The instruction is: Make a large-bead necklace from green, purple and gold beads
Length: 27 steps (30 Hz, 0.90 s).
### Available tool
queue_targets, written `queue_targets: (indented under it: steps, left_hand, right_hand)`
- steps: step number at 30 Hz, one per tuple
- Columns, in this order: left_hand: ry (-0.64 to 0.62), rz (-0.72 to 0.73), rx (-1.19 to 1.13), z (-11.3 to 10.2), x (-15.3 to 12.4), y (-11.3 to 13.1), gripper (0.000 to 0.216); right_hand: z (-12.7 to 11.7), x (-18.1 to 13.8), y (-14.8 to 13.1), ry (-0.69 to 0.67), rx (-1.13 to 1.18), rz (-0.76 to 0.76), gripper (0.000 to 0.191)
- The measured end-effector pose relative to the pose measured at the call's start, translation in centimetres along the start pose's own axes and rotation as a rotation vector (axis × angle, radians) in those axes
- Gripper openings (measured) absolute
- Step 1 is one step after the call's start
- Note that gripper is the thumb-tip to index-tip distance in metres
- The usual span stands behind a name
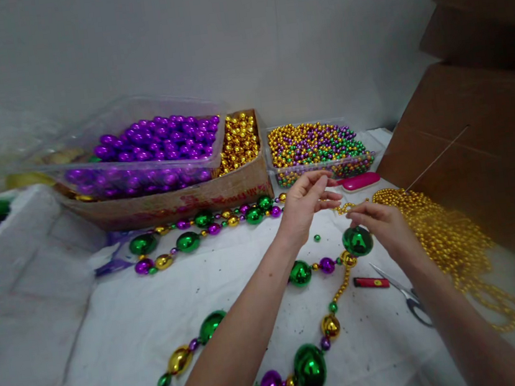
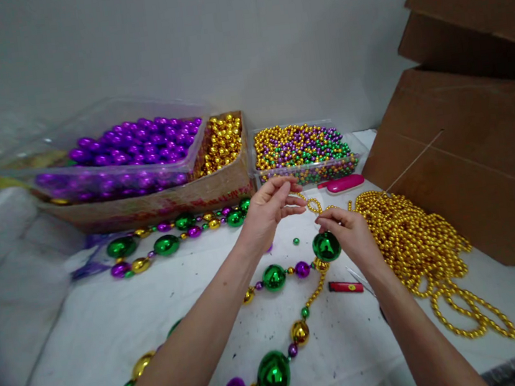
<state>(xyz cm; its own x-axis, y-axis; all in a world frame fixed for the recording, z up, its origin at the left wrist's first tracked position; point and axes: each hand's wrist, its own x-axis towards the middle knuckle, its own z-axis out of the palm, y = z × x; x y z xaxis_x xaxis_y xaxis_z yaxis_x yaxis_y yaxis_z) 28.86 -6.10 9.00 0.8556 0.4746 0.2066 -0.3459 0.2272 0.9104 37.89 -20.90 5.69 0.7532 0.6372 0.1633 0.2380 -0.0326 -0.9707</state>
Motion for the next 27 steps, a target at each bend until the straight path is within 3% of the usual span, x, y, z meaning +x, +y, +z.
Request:
queue_targets:
  steps: [3,7,8,10,12,19,22,27]
  left_hand:
    - [-0.085,-0.09,0.177,-1.9,-2.2,-1.9,0.043]
    - [-0.27,-0.164,0.725,-4.5,-7.3,-6.0,0.06]
    - [-0.294,-0.15,0.823,-5.1,-8.5,-6.8,0.058]
    - [-0.304,-0.15,0.984,-6.0,-10.6,-7.4,0.035]
    - [-0.316,-0.199,1.081,-6.8,-12.0,-6.8,0.021]
    - [-0.386,-0.444,1.262,-10.2,-12.7,-2.4,0.018]
    - [-0.392,-0.494,1.348,-11.3,-12.9,-2.2,0.019]
    - [-0.335,-0.452,1.314,-12.4,-13.5,-2.9,0.035]
  right_hand:
    - [-1.1,0.1,-0.7,0.1,0.095,0.001,0.017]
    - [-2.7,0.2,-0.8,0.132,0.406,0.086,0.022]
    - [-3.1,0.1,-0.7,0.132,0.481,0.122,0.023]
    - [-3.7,-0.3,-0.6,0.147,0.55,0.176,0.023]
    - [-3.9,-0.9,-0.4,0.193,0.56,0.204,0.022]
    - [-2.2,-2.7,2.3,0.274,0.662,0.269,0.028]
    - [-0.9,-3.3,4.0,0.296,0.68,0.267,0.031]
    - [0.5,-4.3,5.3,0.22,0.616,0.306,0.028]
